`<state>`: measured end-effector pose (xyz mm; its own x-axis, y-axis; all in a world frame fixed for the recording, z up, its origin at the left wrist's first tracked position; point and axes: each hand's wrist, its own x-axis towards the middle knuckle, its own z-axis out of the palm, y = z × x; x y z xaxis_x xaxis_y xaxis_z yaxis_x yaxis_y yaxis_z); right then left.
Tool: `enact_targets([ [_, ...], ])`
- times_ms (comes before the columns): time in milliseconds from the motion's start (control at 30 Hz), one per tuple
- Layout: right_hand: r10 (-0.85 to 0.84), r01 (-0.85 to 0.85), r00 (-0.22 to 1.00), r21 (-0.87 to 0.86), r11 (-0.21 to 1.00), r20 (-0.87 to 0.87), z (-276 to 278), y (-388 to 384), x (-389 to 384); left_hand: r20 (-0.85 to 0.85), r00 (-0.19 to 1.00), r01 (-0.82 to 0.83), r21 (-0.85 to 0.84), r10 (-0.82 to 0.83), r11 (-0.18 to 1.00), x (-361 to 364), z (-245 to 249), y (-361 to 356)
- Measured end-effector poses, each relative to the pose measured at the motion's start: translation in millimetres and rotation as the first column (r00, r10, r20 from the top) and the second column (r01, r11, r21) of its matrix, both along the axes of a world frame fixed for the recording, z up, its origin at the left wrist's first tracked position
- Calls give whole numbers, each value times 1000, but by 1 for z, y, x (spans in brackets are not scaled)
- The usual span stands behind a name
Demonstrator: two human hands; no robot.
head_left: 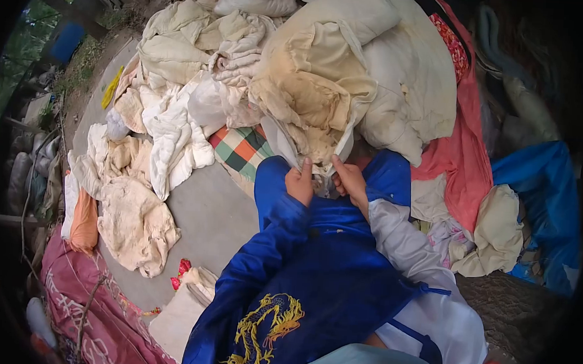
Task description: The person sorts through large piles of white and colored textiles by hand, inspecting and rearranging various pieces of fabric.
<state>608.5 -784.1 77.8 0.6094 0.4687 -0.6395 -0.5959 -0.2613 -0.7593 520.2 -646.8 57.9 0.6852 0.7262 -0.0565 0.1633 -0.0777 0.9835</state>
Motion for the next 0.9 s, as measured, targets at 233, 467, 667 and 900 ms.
enact_targets([
  [233, -51, -8, 899, 134, 991, 435, -12, -3, 16, 182, 981, -33, -191, 68, 981, 2, 40, 20],
  [467, -744, 697, 667, 328, 638, 31, 10, -89, 109, 164, 741, -381, -696, 651, 609, -2, -1, 199],
  [667, -788, 627, 615, 584, 515, 36, 92, -141, 182, 241, 836, -309, -535, 493, 786, 2, 70, 329],
  [900, -603, 187, 741, 770, 610, 297, 206, -57, 171, 428, 863, -47, -462, 269, 886, 33, 148, 317],
])
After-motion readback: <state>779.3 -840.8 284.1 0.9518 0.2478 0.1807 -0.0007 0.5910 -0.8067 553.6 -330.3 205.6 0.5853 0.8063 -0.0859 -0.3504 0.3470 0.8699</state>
